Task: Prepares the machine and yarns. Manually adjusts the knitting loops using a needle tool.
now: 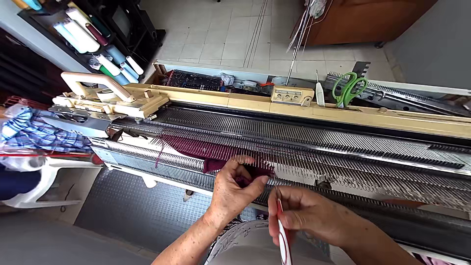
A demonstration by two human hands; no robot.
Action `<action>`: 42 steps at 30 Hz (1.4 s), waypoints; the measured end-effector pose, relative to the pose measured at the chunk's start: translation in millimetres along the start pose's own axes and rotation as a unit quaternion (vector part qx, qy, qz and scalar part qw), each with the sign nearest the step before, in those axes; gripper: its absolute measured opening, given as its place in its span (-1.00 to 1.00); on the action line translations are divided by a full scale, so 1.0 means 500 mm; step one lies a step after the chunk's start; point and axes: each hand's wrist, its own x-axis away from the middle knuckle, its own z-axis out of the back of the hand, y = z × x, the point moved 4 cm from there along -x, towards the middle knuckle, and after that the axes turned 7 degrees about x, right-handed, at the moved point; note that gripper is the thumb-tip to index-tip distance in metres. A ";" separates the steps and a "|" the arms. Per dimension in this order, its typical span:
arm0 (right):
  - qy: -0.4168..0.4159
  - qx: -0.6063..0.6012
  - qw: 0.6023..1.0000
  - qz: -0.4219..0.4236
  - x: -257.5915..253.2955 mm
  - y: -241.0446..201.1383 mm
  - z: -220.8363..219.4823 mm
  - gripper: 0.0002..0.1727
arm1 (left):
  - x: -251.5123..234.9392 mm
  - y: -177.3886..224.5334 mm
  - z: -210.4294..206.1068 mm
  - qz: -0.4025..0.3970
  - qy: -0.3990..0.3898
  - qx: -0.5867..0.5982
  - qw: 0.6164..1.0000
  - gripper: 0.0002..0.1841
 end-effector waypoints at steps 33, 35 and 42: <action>0.000 0.005 1.000 0.027 0.004 -0.006 -0.040 -0.80 | -0.018 -0.011 0.021 0.010 -0.046 0.047 0.998 -0.81; -0.005 0.004 1.000 0.029 0.013 -0.009 -0.047 -0.79 | -0.017 -0.006 0.018 0.011 -0.035 0.044 0.998 -0.80; -0.003 0.007 1.000 0.006 0.018 -0.015 -0.048 -0.80 | -0.016 -0.011 0.019 0.017 -0.011 0.049 0.999 -0.79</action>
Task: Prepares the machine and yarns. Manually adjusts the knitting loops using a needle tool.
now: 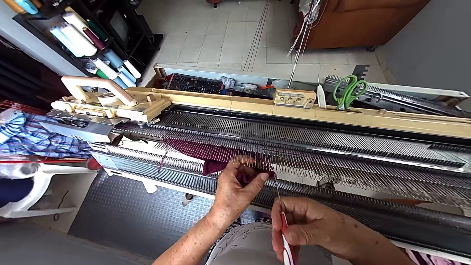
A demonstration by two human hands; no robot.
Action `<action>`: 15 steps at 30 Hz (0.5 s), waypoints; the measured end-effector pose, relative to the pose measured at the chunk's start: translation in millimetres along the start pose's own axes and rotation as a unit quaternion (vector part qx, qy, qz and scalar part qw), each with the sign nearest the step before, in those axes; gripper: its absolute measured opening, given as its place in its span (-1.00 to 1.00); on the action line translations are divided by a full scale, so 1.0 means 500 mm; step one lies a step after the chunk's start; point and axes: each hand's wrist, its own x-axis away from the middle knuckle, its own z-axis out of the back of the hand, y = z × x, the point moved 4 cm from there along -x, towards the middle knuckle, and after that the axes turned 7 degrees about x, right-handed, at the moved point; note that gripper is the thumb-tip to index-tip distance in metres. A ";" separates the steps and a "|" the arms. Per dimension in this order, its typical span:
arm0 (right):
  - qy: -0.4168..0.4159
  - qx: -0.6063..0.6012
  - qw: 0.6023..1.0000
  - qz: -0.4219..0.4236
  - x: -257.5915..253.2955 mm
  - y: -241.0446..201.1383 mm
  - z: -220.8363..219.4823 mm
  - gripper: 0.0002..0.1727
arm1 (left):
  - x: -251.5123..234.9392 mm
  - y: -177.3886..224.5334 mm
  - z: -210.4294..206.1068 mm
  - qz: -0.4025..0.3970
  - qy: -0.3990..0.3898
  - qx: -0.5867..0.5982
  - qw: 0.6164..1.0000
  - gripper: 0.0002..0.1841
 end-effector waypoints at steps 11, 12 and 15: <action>-0.019 -0.013 1.000 0.003 0.009 -0.013 -0.029 -0.76 | 0.002 0.006 -0.001 0.002 0.018 -0.002 1.000 -0.79; -0.026 -0.015 1.000 -0.003 0.012 -0.013 -0.030 -0.75 | 0.002 0.004 0.000 -0.003 0.020 -0.005 1.000 -0.79; -0.004 -0.003 1.000 -0.002 -0.013 0.002 -0.001 -0.82 | 0.000 0.004 0.009 -0.004 0.014 -0.009 1.000 -0.79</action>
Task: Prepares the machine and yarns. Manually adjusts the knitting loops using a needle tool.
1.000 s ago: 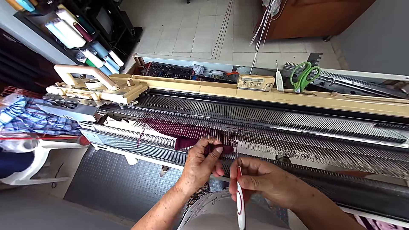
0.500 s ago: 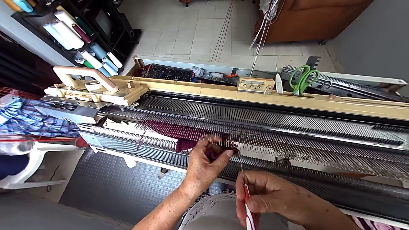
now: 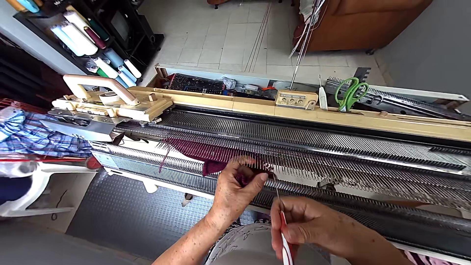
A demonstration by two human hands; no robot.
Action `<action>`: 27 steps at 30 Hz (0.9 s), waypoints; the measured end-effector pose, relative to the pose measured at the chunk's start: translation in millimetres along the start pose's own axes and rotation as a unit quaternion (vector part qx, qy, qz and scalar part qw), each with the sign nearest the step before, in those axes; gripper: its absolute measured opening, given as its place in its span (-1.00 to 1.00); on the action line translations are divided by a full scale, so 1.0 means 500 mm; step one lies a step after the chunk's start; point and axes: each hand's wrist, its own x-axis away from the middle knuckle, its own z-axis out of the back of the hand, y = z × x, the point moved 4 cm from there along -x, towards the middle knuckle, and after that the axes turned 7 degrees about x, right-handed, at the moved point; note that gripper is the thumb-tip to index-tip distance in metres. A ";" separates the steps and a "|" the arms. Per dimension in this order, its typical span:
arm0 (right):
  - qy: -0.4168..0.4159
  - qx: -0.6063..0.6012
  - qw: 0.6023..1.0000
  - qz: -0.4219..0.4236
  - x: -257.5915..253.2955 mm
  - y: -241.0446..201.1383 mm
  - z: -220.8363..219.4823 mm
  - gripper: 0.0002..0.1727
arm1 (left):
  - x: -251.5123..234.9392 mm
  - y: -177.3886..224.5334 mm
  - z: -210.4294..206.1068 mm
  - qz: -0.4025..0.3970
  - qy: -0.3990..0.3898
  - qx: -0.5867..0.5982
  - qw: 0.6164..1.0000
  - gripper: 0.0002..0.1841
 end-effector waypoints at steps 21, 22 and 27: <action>-0.001 -0.022 1.000 0.014 -0.009 0.006 0.002 -0.80 | 0.000 -0.002 0.016 -0.022 -0.004 0.013 1.000 -0.86; -0.001 -0.026 1.000 0.013 -0.002 0.002 -0.005 -0.79 | -0.001 -0.005 0.016 -0.027 -0.003 0.022 0.999 -0.89; -0.013 -0.035 0.999 0.000 0.026 -0.002 -0.026 -0.75 | 0.006 -0.003 0.008 -0.036 0.002 0.055 0.998 -0.91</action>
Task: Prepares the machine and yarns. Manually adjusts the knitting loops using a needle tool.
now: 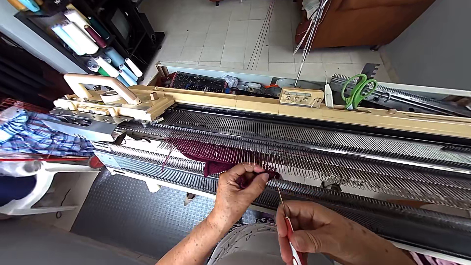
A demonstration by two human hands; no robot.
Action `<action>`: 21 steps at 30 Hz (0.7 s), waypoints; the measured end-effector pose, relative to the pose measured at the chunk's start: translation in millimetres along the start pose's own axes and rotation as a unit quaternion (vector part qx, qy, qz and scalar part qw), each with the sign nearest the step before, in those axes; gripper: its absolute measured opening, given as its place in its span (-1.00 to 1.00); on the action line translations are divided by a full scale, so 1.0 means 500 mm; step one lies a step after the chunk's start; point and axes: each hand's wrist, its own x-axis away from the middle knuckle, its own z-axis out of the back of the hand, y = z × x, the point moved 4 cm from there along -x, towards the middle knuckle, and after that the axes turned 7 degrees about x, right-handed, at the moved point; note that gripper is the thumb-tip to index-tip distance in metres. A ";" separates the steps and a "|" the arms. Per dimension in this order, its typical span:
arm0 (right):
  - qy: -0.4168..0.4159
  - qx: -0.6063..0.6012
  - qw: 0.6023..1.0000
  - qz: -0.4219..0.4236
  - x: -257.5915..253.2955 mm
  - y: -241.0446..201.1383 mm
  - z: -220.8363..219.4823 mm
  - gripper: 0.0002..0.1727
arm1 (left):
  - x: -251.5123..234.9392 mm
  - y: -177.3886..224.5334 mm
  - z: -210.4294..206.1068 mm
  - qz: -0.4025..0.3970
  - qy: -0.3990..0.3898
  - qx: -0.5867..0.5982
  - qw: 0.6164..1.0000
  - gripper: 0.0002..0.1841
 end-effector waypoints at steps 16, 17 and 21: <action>0.065 0.028 0.997 -0.030 -0.013 0.006 -0.004 -0.81 | -0.005 -0.011 0.002 -0.004 -0.007 -0.010 1.000 -0.89; 0.065 0.031 0.997 -0.025 -0.015 0.006 -0.004 -0.81 | -0.005 -0.010 0.002 -0.003 -0.006 -0.008 1.000 -0.89; 0.058 0.037 0.997 -0.021 -0.015 0.004 -0.008 -0.78 | -0.005 -0.010 0.002 -0.003 -0.005 -0.014 1.000 -0.89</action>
